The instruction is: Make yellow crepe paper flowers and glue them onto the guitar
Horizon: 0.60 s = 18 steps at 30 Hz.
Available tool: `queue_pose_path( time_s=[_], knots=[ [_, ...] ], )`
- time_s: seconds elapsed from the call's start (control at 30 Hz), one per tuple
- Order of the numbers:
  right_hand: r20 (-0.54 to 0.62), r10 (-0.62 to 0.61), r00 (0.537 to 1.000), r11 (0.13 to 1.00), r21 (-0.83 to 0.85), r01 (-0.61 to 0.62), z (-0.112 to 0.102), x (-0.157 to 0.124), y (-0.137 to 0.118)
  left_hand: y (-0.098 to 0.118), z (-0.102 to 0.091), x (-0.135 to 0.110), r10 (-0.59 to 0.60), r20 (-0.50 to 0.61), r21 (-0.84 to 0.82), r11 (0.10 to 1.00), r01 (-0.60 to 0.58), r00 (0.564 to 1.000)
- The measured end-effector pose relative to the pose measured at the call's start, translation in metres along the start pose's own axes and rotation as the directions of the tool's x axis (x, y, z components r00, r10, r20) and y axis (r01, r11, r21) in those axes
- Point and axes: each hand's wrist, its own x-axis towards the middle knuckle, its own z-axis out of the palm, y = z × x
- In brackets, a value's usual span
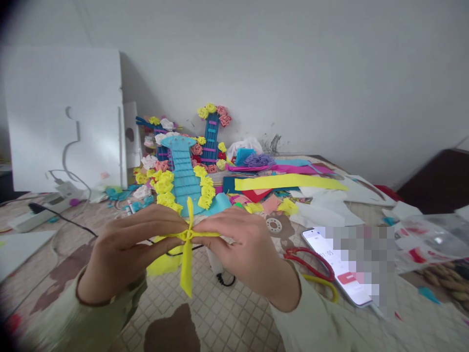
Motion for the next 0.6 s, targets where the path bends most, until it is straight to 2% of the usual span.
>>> queue_pose_path(
  time_s=[0.17, 0.6],
  knots=[
    [0.041, -0.068, 0.997, 0.998, 0.008, 0.067, -0.0019, -0.0002, 0.0012, 0.0015, -0.0008, 0.0007, 0.001, -0.033, 0.014, 1.0, -0.001, 0.999],
    [0.019, -0.054, 0.998, 0.997, -0.058, 0.055, -0.0009, -0.0009, -0.0015, 0.0006, -0.0003, 0.0018, 0.036, -0.031, 0.08, 0.996, -0.034, 0.999]
  ],
)
